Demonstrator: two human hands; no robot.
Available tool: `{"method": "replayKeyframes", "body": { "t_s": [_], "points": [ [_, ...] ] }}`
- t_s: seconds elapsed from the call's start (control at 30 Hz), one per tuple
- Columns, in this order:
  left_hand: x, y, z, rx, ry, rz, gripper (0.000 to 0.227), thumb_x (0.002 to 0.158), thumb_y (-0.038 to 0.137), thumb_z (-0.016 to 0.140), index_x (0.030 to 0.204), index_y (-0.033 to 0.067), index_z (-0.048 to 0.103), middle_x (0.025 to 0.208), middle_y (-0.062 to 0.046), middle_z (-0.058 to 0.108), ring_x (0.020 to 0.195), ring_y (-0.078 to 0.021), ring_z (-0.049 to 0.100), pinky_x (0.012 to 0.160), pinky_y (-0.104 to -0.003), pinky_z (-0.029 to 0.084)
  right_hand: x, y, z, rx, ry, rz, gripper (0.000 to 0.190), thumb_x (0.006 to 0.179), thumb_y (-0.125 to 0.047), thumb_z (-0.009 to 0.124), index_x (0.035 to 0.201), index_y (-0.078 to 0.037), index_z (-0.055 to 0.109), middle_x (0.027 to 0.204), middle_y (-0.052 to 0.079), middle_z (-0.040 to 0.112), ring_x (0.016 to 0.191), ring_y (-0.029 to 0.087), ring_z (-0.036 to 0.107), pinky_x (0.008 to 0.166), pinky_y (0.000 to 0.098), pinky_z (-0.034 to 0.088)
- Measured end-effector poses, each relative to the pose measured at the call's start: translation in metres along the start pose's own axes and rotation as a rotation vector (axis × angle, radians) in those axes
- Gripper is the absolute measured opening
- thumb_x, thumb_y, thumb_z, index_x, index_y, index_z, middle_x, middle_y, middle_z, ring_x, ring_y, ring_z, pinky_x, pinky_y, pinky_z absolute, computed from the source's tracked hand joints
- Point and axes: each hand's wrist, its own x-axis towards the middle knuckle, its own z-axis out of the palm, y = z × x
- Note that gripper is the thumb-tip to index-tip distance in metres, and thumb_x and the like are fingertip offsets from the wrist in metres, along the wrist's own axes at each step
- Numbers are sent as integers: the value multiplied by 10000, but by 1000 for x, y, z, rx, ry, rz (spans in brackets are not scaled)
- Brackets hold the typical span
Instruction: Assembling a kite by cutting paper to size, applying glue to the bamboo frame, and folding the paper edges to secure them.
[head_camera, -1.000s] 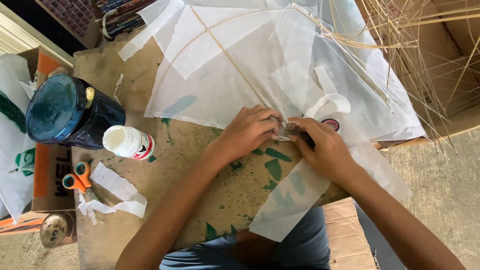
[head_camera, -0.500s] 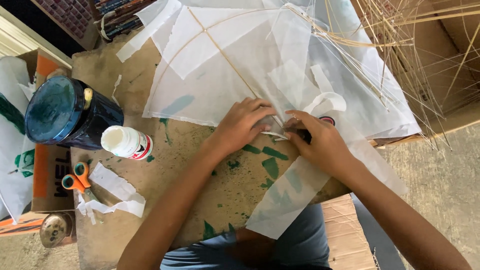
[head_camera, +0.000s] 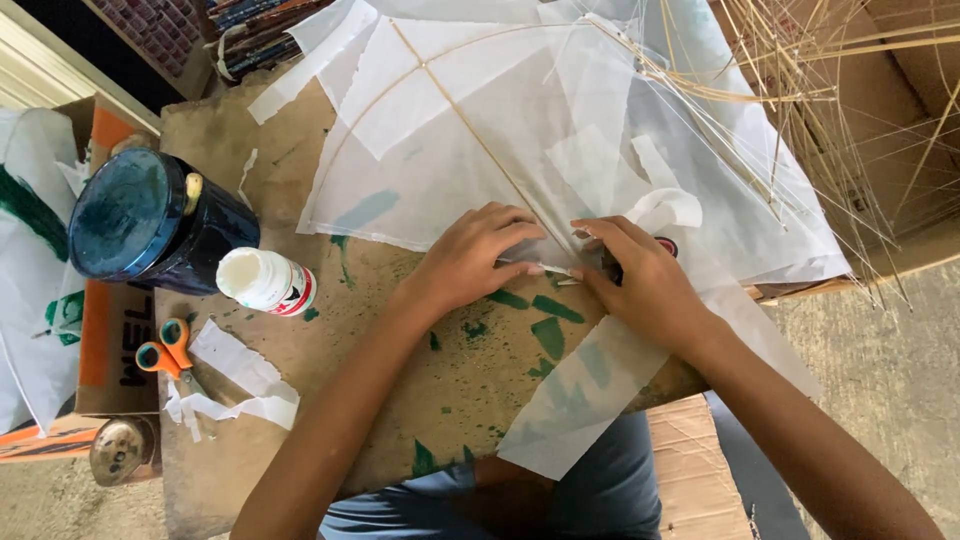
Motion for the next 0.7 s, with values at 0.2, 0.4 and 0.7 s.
{"method": "replayKeyframes", "body": {
  "t_s": [0.2,0.4,0.7],
  "points": [
    [5,2,1,-4,-14,-29,301,951,287,722,1230,197,651,1167,-33,645,1140,-276,613,897,-444,512,0,1,1,-9,-4,18,426,874,5,737,1290,-34,655,1200,223,673,1126,420,679,978,489,531],
    [7,5,-3,-27,-24,-61,275,961,285,713,1207,183,644,1172,-38,638,1148,-290,610,889,-453,511,2,2,2,-14,-27,39,426,878,-8,731,1296,-32,654,1204,219,675,1136,410,676,987,494,525],
    [7,10,-11,-89,-51,-147,292,971,237,688,1257,204,636,1241,-55,633,1181,-310,591,944,-480,488,7,-3,2,-107,-55,35,429,906,-42,713,1327,-23,630,1221,238,657,1125,404,680,962,489,545]
  ]
}}
